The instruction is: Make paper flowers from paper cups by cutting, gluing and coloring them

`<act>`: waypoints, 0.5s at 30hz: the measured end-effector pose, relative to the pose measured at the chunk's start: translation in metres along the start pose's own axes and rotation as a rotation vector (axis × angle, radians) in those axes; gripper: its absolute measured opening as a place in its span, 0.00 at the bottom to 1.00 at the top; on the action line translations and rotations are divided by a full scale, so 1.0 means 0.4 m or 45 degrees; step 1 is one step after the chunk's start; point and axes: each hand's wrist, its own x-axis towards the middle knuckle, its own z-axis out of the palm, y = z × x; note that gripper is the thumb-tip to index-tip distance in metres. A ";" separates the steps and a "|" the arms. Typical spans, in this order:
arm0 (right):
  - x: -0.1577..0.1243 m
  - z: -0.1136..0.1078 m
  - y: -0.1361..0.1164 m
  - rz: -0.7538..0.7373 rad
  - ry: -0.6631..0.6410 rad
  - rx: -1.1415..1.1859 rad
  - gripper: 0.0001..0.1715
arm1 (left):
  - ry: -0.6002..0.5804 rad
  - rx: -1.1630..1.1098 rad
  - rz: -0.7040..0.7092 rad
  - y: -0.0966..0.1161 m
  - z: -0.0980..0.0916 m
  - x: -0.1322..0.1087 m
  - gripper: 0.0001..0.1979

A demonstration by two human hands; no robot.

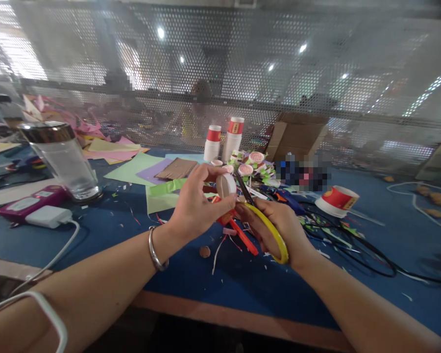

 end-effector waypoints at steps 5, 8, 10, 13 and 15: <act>0.008 -0.003 -0.002 0.137 0.044 0.276 0.28 | 0.058 -0.114 -0.132 -0.001 -0.003 0.008 0.25; 0.014 -0.008 -0.009 0.169 0.058 0.367 0.28 | -0.013 -0.224 -0.168 0.002 -0.001 0.006 0.25; 0.017 -0.010 -0.012 0.153 0.064 0.396 0.28 | -0.084 -0.318 -0.172 0.004 0.002 0.002 0.24; 0.017 -0.011 -0.010 0.129 0.110 0.446 0.27 | -0.191 -0.416 -0.176 0.004 0.004 -0.002 0.23; 0.015 -0.013 -0.006 0.121 0.142 0.465 0.27 | -0.249 -0.460 -0.177 0.002 0.004 -0.002 0.24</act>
